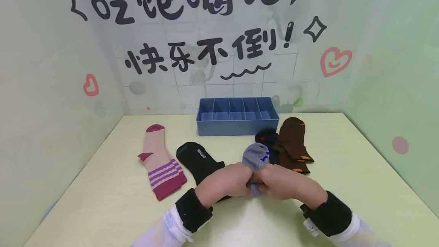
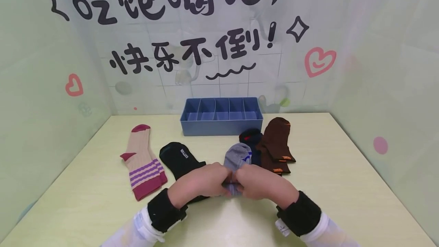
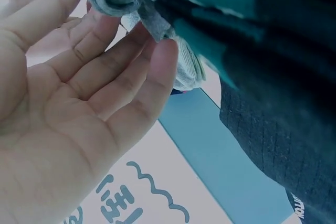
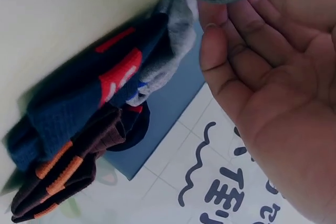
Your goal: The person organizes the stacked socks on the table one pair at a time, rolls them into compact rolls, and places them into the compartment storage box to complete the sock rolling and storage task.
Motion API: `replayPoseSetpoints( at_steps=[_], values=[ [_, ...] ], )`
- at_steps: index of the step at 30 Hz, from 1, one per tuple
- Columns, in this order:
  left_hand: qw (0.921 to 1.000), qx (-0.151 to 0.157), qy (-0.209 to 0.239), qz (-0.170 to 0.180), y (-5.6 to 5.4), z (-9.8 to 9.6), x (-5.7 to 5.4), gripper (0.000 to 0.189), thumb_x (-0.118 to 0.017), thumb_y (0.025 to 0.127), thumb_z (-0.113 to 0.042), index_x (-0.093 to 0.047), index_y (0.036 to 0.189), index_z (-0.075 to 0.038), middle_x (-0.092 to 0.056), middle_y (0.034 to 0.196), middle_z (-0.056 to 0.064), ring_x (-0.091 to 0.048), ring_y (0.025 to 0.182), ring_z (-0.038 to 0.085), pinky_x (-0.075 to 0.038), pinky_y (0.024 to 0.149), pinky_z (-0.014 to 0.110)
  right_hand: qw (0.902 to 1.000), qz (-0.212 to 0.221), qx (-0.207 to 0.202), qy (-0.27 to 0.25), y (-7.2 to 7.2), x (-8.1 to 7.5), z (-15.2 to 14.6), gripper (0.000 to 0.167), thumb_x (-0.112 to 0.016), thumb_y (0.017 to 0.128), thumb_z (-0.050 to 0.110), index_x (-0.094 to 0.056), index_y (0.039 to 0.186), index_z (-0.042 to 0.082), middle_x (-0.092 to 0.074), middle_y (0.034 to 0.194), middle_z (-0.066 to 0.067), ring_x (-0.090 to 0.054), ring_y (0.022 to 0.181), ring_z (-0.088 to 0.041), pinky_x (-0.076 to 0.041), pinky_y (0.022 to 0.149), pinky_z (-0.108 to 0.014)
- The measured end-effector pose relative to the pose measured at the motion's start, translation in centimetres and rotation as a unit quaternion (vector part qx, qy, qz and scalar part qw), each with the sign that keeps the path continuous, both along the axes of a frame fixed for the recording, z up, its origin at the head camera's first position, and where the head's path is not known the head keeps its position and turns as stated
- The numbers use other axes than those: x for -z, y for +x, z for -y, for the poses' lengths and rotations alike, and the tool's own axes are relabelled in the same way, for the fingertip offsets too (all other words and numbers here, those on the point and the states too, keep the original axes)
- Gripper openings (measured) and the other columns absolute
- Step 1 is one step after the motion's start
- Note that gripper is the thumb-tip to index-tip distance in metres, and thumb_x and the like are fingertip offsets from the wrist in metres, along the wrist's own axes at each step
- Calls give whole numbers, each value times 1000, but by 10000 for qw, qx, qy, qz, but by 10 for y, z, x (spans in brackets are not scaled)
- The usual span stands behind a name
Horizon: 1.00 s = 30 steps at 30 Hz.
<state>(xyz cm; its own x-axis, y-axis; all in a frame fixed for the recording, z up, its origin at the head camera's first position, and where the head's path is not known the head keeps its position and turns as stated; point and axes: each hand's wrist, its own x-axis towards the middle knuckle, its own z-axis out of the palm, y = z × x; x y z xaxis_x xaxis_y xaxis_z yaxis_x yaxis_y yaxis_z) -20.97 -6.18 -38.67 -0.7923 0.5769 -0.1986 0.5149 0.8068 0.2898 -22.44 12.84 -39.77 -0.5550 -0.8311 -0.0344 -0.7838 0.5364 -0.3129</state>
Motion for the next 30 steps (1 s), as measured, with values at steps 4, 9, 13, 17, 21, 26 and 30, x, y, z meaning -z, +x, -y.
replayPoseSetpoints(
  at_steps=[4, 9, 13, 17, 21, 26, 30],
  values=[
    [9999, -76, -101, 65, 1, 0, -1, 27, -83, 94, -24, -65, 76, -15, -51, 67, -6, -50, 62, 9, -39, 59, 22, 9996, -98, 266, 7, 2, 1, 2, 19, -76, 92, -1, -67, 89, 15, -61, 79, 7, -52, 71, -4, -46, 64, -21],
    [9998, -25, -169, -60, 1, 0, -2, 23, -81, 95, -21, -69, 78, -13, -55, 68, -5, -52, 61, 9, -41, 59, 22, 9977, -590, 323, -91, 4, 1, 4, 24, -78, 88, -6, -69, 80, 14, -56, 78, 7, -49, 71, -3, -43, 63, -19],
    [9996, -7, -193, -212, 0, -1, -1, 28, -80, 96, -21, -65, 72, -15, -53, 66, -6, -50, 60, 9, -40, 58, 22, 9871, -1531, 236, 403, 16, -2, 7, 22, -78, 87, -4, -72, 76, 14, -50, 74, 4, -39, 67, -7, -34, 59, -21],
    [9984, 109, -253, -487, 0, -2, 0, 41, -77, 96, -21, -54, 62, -17, -45, 62, -6, -47, 59, 10, -37, 56, 22, 9659, -2390, 171, 984, 32, -5, 12, 10, -83, 85, 9, -76, 79, 13, -58, 79, 0, -43, 71, -13, -35, 58, -24],
    [9966, 234, -362, -709, 2, -4, -2, 40, -76, 96, -25, -54, 63, -17, -47, 63, -6, -48, 61, 10, -38, 57, 23, 9475, -2937, 47, 1262, 36, -3, 15, 14, -87, 85, 19, -75, 82, 14, -63, 83, -1, -50, 77, -17, -37, 61, -25],
    [9973, 262, -329, -602, 2, -3, -1, 36, -77, 95, -28, -58, 66, -17, -49, 63, -6, -50, 60, 10, -39, 57, 23, 9574, -2706, -175, 996, 28, 1, 14, 15, -86, 85, 17, -72, 79, 17, -64, 81, 3, -54, 77, -14, -41, 65, -25],
    [9990, 212, -242, -304, 3, -2, -2, 36, -80, 93, -31, -58, 67, -18, -46, 62, -7, -48, 58, 9, -37, 55, 23, 9820, -1796, -271, 524, 20, 4, 12, 17, -82, 90, 20, -71, 77, 19, -63, 79, 7, -55, 76, -8, -45, 67, -23]
  ],
)
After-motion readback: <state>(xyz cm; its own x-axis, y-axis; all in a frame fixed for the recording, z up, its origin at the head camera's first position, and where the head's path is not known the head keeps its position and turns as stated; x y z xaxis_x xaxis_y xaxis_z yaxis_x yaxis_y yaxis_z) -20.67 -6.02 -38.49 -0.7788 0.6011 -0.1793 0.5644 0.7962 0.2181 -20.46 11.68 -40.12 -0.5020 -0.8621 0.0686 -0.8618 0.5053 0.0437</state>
